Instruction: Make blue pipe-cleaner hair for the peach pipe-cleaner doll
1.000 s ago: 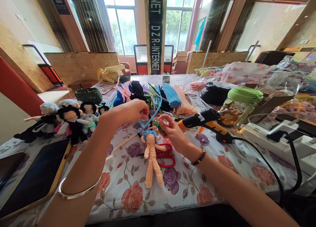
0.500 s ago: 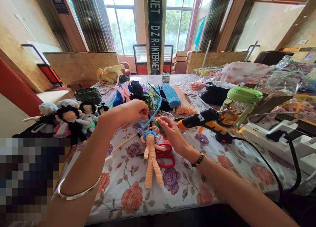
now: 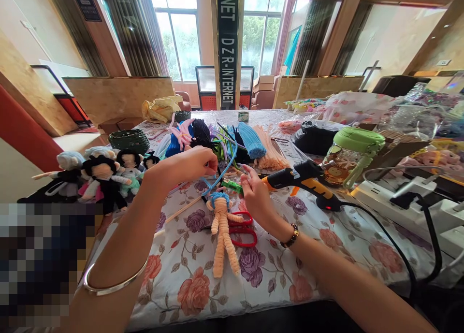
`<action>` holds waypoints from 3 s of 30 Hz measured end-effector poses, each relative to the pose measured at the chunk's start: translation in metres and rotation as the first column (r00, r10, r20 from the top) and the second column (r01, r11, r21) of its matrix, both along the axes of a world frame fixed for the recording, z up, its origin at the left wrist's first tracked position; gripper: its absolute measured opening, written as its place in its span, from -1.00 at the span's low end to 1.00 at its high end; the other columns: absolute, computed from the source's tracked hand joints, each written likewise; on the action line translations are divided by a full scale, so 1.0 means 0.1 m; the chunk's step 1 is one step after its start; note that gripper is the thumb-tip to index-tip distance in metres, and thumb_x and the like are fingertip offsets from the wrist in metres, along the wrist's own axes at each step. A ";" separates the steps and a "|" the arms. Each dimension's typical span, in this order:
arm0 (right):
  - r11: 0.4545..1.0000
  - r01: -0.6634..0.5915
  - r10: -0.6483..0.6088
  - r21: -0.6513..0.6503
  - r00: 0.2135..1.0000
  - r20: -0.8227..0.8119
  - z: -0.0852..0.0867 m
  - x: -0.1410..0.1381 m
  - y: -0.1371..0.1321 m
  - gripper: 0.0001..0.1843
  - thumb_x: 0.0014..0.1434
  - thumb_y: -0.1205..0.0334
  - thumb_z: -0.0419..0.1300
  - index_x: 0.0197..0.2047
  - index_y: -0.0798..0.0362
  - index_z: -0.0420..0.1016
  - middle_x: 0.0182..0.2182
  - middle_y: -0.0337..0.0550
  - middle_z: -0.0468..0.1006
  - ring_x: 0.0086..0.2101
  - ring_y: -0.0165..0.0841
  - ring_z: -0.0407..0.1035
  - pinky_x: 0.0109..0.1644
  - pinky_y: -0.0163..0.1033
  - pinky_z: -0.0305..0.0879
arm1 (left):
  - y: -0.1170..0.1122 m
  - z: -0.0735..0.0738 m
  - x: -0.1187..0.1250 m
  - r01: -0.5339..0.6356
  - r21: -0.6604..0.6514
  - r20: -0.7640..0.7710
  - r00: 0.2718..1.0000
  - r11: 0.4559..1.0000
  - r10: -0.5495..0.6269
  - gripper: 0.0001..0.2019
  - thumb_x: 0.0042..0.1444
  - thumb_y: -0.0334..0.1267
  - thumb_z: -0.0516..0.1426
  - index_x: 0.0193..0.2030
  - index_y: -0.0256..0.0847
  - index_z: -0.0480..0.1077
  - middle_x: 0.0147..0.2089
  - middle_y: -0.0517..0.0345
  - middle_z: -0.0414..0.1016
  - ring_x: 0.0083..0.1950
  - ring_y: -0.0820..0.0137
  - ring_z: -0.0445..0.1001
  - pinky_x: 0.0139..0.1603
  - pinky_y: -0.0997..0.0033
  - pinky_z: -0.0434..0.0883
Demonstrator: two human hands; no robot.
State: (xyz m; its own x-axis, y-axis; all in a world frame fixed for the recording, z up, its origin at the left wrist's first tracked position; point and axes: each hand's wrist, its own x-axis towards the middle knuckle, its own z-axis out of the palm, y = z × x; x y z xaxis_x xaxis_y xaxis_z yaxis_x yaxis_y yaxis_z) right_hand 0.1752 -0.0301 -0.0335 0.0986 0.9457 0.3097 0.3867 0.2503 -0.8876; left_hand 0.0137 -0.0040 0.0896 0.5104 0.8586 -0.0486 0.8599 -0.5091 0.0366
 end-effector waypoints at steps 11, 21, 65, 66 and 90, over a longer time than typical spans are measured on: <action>0.994 0.012 -0.080 0.105 0.740 0.668 0.04 0.05 -0.05 -0.43 0.17 0.43 -0.02 0.26 0.22 0.08 -0.26 0.05 0.56 -0.27 -0.18 0.47 -0.30 -0.22 0.27 | -0.06 0.04 0.03 0.002 0.025 -0.027 1.000 1.000 -0.001 -0.80 0.01 -0.49 0.04 -0.30 -0.30 0.48 -0.19 0.11 0.50 -0.27 0.46 0.35 -0.30 0.51 0.24; 0.986 0.143 -0.111 0.082 0.210 0.971 0.27 -0.01 -0.34 -0.35 0.14 0.52 -0.03 0.31 0.16 0.03 -0.47 -0.02 0.54 -0.49 -0.23 0.48 -0.56 -0.28 -0.01 | -0.13 0.10 0.03 -0.033 -0.007 -0.021 0.999 0.999 0.033 -0.83 0.05 -0.45 0.05 -0.31 -0.28 0.48 -0.39 0.17 0.45 -0.47 0.51 0.26 -0.41 0.51 0.20; 0.929 -0.134 0.069 0.345 0.978 0.195 0.23 0.14 0.01 -0.66 0.29 0.05 -0.06 -0.21 0.06 0.45 -0.34 -0.12 0.54 -0.34 -0.36 0.41 -0.27 -0.27 0.32 | 0.11 -0.11 0.10 0.281 0.086 0.292 0.910 0.956 -0.294 -0.83 0.06 -0.34 0.07 -0.28 -0.26 0.48 -0.30 0.11 0.51 -0.26 0.43 0.38 -0.23 0.43 0.25; 0.901 -0.143 0.030 0.410 0.962 0.272 0.23 0.15 0.01 -0.68 0.30 0.09 -0.08 -0.18 0.05 0.43 -0.31 -0.11 0.54 -0.30 -0.35 0.42 -0.22 -0.25 0.32 | 0.10 -0.11 0.11 0.256 0.079 0.293 0.918 0.964 -0.268 -0.82 0.05 -0.32 0.07 -0.28 -0.26 0.49 -0.31 0.12 0.50 -0.28 0.44 0.37 -0.25 0.43 0.25; 0.949 -0.140 0.126 0.282 0.990 0.067 0.19 0.13 0.05 -0.75 0.22 0.07 0.06 -0.31 0.06 0.41 -0.37 -0.18 0.47 -0.44 -0.44 0.31 -0.37 -0.33 0.32 | 0.02 -0.12 0.21 0.002 0.008 0.261 0.965 1.000 -0.004 -0.79 0.10 -0.23 0.02 -0.35 -0.25 0.46 -0.34 0.11 0.47 -0.30 0.39 0.35 -0.31 0.39 0.19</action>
State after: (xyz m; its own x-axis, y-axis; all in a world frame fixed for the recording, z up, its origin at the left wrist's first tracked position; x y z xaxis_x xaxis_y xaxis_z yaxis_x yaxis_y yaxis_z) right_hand 0.1885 -0.0251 -0.0142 -0.0434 0.8205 0.5700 0.3722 0.5427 -0.7529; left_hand 0.0352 -0.0024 0.0774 0.5071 0.8568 0.0933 0.8196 -0.5129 0.2554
